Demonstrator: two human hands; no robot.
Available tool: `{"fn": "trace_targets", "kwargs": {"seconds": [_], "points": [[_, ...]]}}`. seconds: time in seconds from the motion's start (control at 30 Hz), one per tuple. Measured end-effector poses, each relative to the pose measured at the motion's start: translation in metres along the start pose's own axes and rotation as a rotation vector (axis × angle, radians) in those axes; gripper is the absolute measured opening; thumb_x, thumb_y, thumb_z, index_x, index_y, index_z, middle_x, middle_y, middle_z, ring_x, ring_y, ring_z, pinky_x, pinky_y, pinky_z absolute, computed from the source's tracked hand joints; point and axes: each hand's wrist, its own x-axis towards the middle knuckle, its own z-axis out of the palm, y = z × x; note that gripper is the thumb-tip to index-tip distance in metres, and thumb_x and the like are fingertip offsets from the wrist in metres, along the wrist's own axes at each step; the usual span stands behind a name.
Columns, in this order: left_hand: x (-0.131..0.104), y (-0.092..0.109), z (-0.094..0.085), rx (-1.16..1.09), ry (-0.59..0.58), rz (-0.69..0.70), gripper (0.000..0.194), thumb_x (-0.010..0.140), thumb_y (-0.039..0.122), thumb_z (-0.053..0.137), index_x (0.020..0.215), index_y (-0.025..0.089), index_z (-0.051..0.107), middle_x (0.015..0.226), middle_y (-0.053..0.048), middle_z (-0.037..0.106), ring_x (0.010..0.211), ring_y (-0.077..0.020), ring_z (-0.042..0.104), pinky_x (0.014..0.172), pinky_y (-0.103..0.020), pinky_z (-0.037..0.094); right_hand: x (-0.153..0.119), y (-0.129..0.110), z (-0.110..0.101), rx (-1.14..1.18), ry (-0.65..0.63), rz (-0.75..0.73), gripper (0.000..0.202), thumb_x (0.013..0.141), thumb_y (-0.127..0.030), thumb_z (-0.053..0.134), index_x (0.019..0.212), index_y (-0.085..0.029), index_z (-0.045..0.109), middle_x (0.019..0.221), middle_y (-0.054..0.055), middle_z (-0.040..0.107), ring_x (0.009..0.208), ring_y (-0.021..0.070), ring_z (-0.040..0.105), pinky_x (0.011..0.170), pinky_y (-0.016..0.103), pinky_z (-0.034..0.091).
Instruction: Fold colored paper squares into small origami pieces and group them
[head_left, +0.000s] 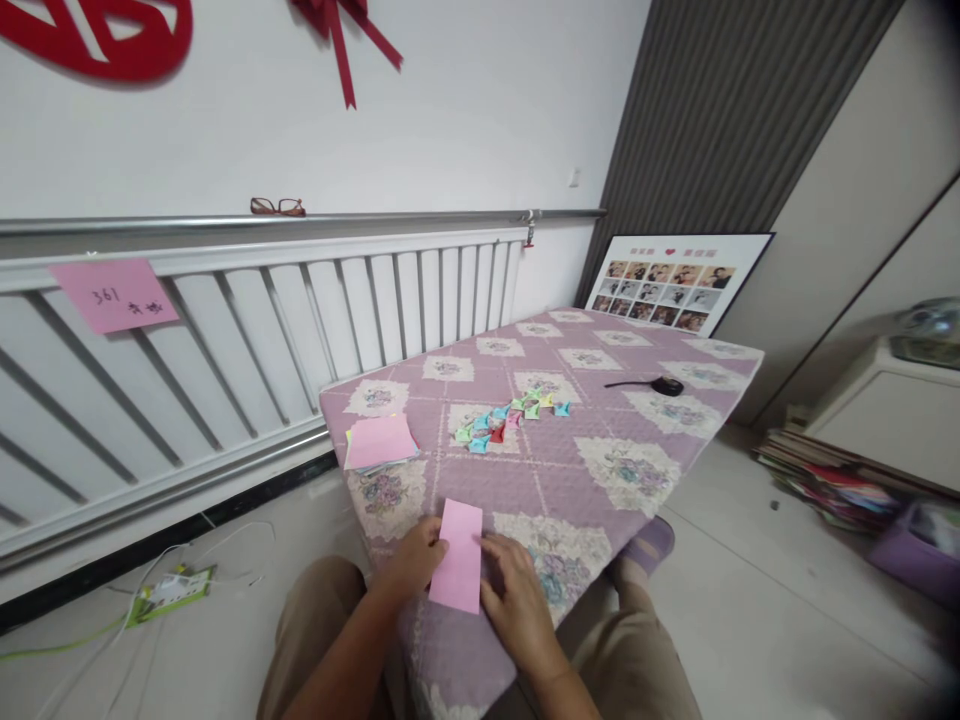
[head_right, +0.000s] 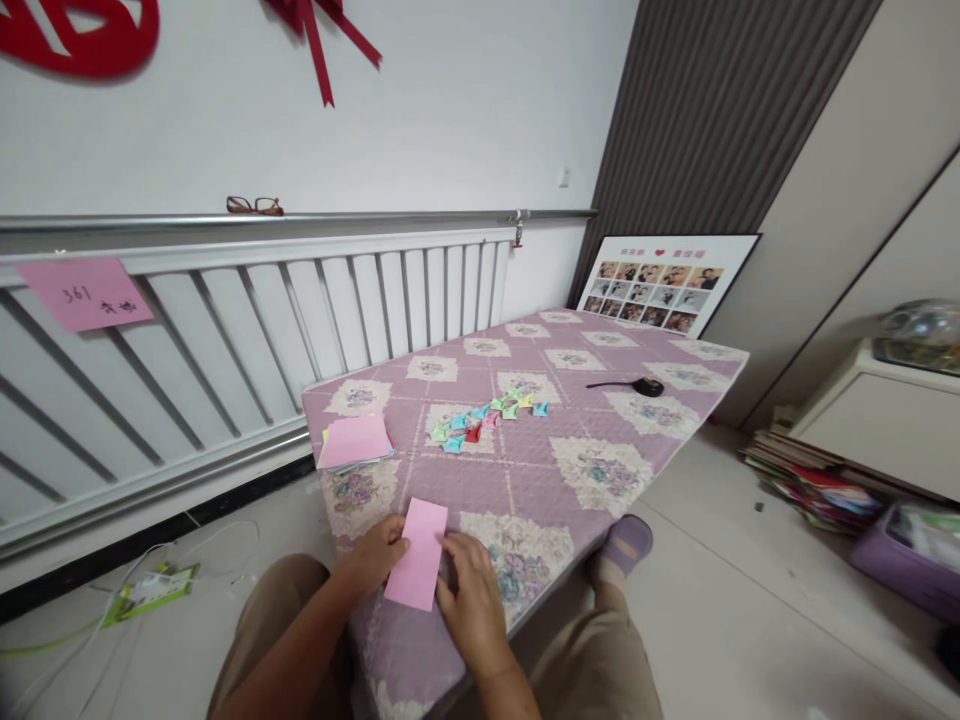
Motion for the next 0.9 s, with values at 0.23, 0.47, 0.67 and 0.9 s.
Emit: {"fn": "trace_targets", "kwargs": {"seconds": [0.23,0.47,0.67,0.9], "points": [[0.012,0.001,0.004,0.159,-0.010,0.118,0.043,0.072,0.012,0.048,0.114,0.016,0.058,0.092,-0.003,0.067,0.083,-0.0166,0.060,0.078,-0.027,0.046,0.000,-0.011,-0.002,-0.088,-0.128,-0.119,0.033,0.067,-0.001,0.047,0.084,-0.025,0.064,0.105,0.003,0.063,0.115,0.0224,0.048,0.097,0.040,0.037],[-0.022,-0.001,0.003,0.277,0.163,0.249,0.024,0.088,0.027,0.039,0.086,0.018,0.061,0.090,-0.007,0.060,0.093,-0.0211,0.053,0.089,-0.036,0.040,0.000,-0.016,-0.004,-0.112,-0.152,-0.043,0.022,0.071,-0.005,0.056,0.079,-0.024,0.063,0.089,0.000,0.063,0.095,0.0189,0.053,0.086,0.032,0.037],[-0.063,-0.014,0.013,0.571,0.126,0.326,0.021,0.078,0.031,0.063,0.096,0.021,0.063,0.100,-0.005,0.060,0.095,-0.0233,0.051,0.087,-0.038,0.038,0.001,-0.017,-0.004,-0.116,-0.192,-0.032,0.018,0.075,-0.009,0.060,0.081,-0.025,0.064,0.089,0.000,0.062,0.096,0.0194,0.052,0.085,0.032,0.035],[-0.058,-0.007,0.019,0.692,0.222,0.068,0.015,0.087,0.021,0.050,0.079,0.021,0.063,0.090,-0.002,0.062,0.091,-0.0202,0.053,0.083,-0.034,0.034,0.003,-0.017,-0.005,-0.196,-0.161,0.020,0.011,0.085,-0.027,0.059,0.076,-0.023,0.063,0.091,0.003,0.061,0.095,0.0211,0.051,0.085,0.034,0.036]]}}
